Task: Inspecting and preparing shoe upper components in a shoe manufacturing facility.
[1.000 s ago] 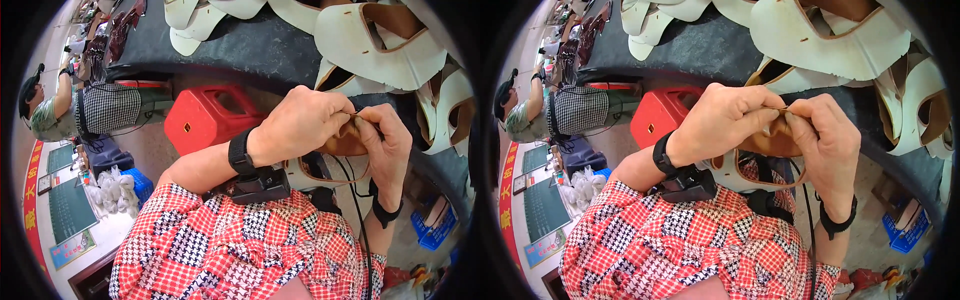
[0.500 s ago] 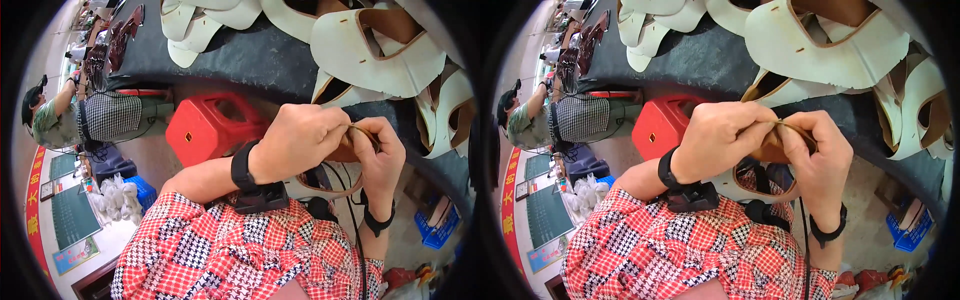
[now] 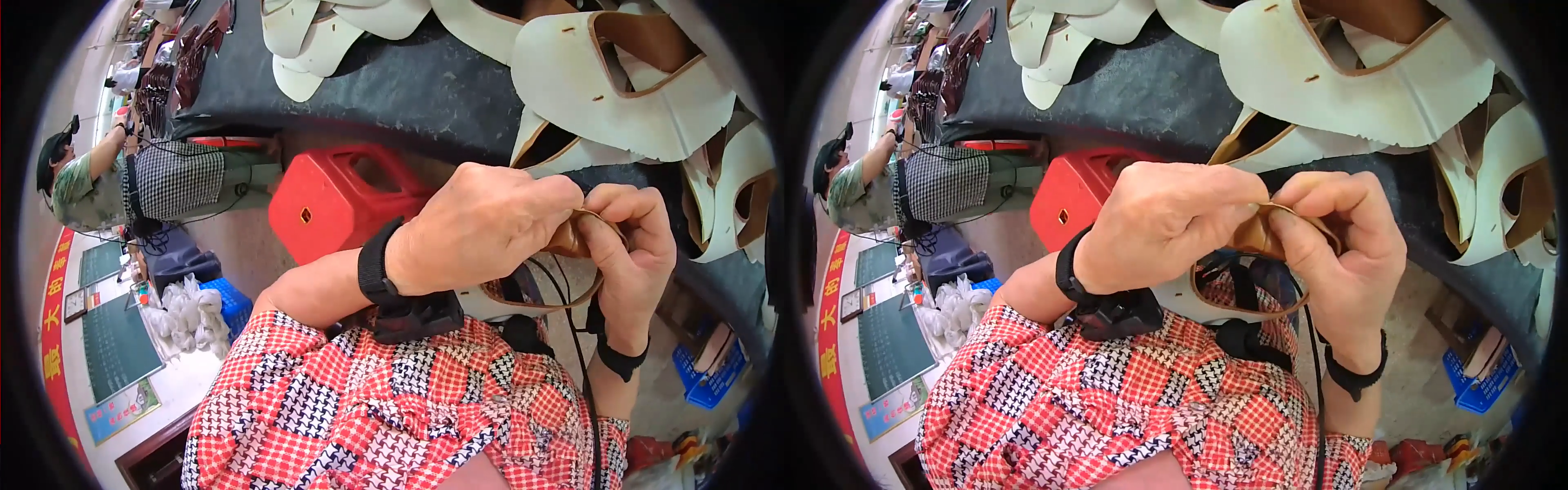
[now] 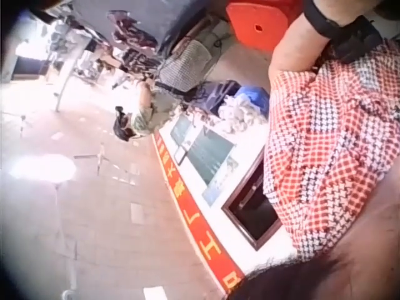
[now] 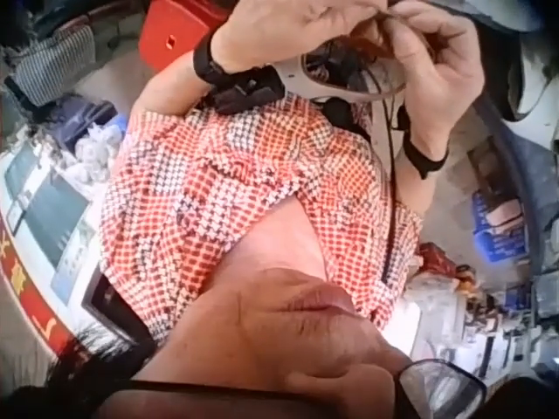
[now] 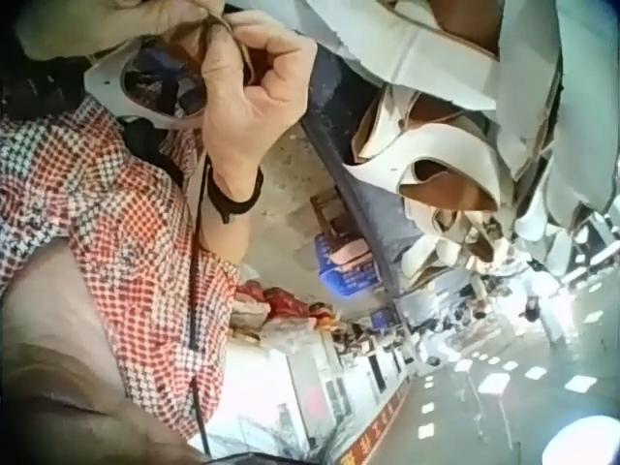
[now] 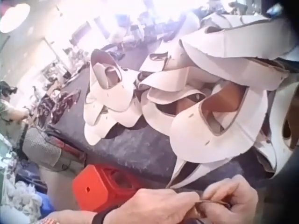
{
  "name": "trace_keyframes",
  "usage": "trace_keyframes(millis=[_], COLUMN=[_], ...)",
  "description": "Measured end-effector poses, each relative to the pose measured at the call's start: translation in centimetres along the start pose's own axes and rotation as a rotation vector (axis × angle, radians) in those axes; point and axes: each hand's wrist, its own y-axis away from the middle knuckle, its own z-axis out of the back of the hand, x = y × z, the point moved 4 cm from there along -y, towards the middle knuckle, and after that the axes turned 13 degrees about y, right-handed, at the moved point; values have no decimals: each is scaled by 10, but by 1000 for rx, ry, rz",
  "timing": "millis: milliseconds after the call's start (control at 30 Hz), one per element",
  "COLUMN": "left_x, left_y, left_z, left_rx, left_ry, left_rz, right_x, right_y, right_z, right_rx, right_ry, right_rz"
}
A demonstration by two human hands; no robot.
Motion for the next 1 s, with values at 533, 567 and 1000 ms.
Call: trace_keyframes(millis=[533, 567, 1000], left_x=[18, 18, 21], left_y=[-9, -10, 1], left_z=[-10, -11, -34], left_rx=[232, 232, 207], left_ry=[529, 531, 735], left_rz=[511, 511, 563], right_x=[-1, -2, -50], right_y=[-1, -1, 5], right_z=[10, 11, 17], right_rx=[246, 246, 479], right_ry=[45, 47, -546], right_rz=[-369, -370, -450])
